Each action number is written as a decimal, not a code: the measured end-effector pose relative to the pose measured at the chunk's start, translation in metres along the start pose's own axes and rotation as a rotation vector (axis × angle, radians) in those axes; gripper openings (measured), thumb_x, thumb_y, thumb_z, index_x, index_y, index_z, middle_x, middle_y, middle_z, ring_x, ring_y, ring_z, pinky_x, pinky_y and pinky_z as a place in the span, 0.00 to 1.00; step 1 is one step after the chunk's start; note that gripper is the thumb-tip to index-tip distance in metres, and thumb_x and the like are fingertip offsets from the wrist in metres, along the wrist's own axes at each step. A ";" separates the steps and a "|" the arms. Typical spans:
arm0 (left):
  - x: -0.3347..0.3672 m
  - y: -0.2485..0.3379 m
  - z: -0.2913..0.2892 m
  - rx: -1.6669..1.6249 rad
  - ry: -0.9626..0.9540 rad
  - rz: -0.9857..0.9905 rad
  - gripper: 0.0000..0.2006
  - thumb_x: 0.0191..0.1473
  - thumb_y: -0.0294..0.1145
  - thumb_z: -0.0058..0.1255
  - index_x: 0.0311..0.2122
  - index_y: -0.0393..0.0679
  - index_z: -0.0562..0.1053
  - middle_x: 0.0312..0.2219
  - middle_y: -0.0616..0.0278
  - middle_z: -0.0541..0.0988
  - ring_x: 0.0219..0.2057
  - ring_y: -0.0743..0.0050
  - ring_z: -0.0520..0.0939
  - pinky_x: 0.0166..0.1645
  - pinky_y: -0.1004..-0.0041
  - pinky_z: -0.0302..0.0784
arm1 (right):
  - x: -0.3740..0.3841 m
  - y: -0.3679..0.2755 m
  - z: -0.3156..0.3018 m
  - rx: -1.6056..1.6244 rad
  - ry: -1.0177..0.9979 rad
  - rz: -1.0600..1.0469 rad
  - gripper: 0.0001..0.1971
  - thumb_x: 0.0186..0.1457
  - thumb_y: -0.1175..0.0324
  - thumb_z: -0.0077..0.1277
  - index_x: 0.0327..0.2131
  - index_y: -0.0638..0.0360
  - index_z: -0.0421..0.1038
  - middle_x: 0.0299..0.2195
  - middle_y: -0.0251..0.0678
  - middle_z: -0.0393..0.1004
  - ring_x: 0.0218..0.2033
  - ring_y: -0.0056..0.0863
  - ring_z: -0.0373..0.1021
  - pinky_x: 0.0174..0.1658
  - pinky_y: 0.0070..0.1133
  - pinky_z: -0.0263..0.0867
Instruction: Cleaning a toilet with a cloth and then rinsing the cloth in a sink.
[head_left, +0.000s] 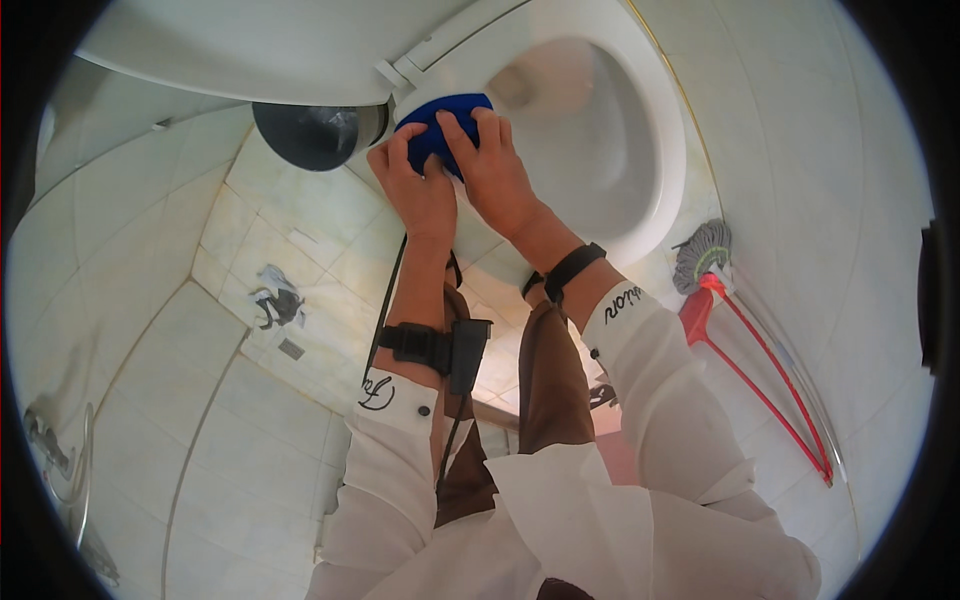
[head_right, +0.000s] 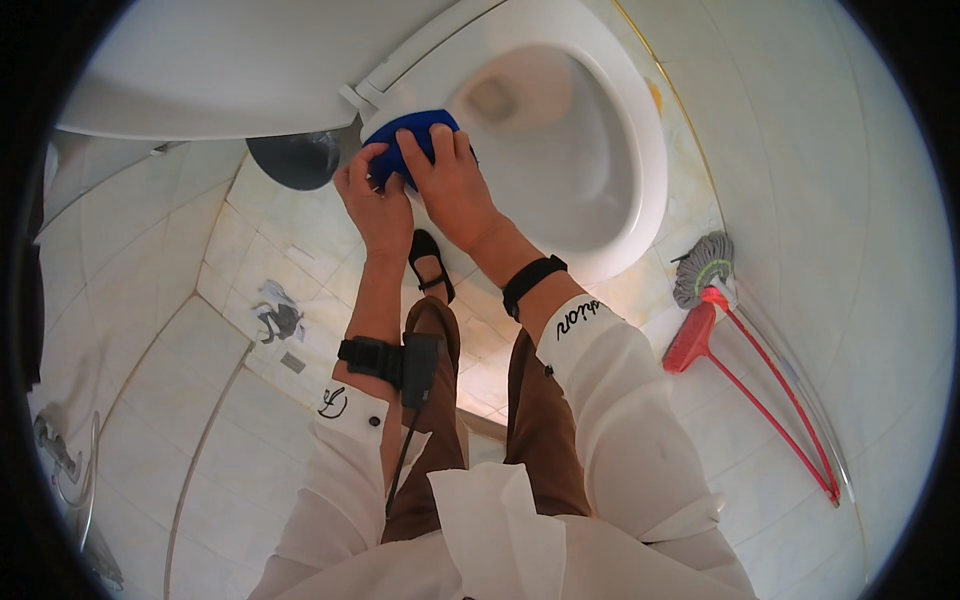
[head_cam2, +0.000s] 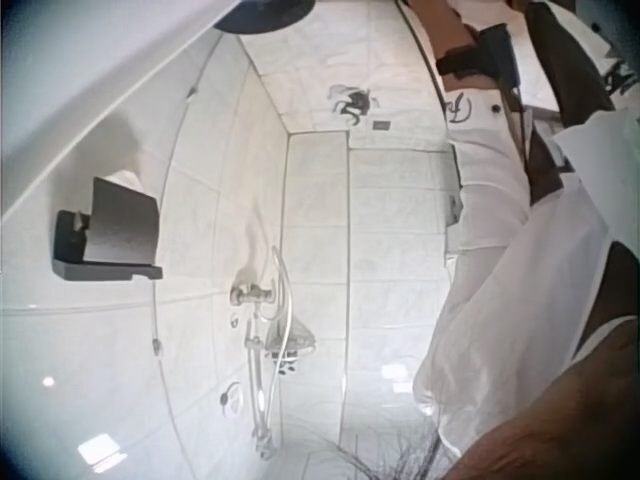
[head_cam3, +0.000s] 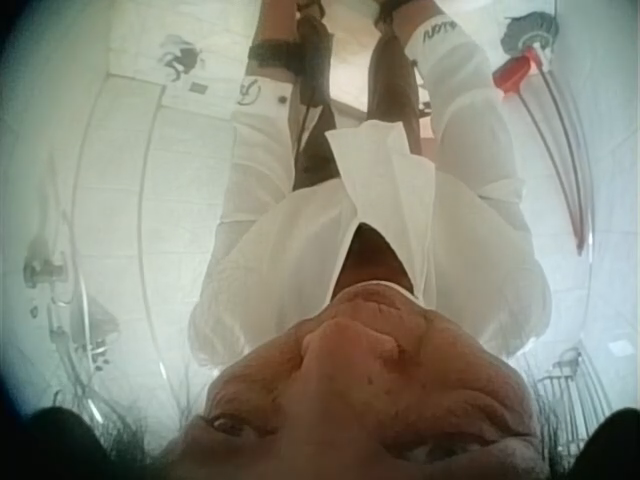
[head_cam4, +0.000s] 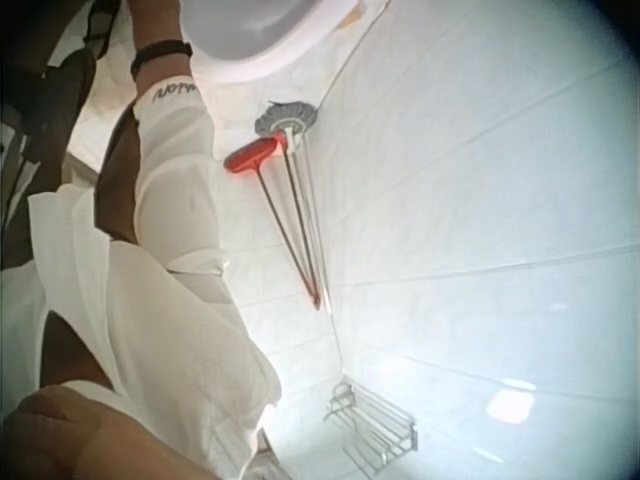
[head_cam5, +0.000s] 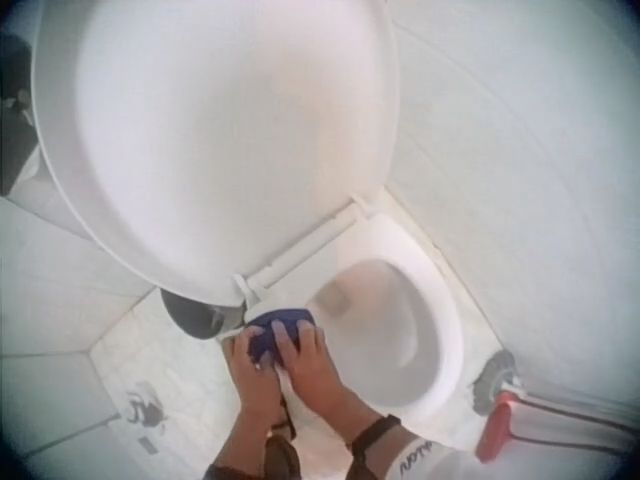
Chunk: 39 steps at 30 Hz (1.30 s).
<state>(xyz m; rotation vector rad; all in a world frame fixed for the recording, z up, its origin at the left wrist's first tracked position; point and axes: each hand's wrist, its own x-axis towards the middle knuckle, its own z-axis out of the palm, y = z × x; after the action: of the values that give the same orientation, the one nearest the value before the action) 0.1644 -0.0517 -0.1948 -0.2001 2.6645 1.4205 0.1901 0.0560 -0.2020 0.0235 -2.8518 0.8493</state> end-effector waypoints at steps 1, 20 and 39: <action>0.004 0.000 -0.001 0.039 0.021 0.035 0.21 0.45 0.14 0.51 0.46 0.48 0.72 0.43 0.57 0.65 0.42 0.60 0.72 0.46 0.69 0.72 | 0.005 0.000 0.000 0.003 -0.005 -0.006 0.32 0.44 0.76 0.56 0.56 0.54 0.61 0.45 0.49 0.59 0.42 0.48 0.61 0.45 0.35 0.68; 0.018 0.008 -0.001 0.413 -0.032 0.237 0.17 0.53 0.30 0.56 0.47 0.44 0.68 0.40 0.53 0.68 0.40 0.47 0.76 0.39 0.58 0.74 | 0.066 0.051 -0.022 -0.151 -0.180 -0.432 0.28 0.50 0.73 0.53 0.55 0.32 0.67 0.54 0.26 0.64 0.52 0.31 0.62 0.55 0.31 0.58; 0.082 0.081 0.091 0.701 -0.156 0.779 0.29 0.45 0.25 0.58 0.55 0.40 0.65 0.41 0.60 0.67 0.40 0.63 0.74 0.40 0.73 0.78 | 0.087 0.124 -0.044 -0.139 0.266 0.128 0.35 0.40 0.75 0.58 0.56 0.40 0.66 0.56 0.39 0.63 0.54 0.46 0.59 0.58 0.36 0.55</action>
<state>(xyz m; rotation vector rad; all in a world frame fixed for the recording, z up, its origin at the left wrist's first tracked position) 0.0739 0.0635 -0.1925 1.0423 3.0101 0.4399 0.1029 0.1867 -0.2185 -0.2706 -2.6738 0.6211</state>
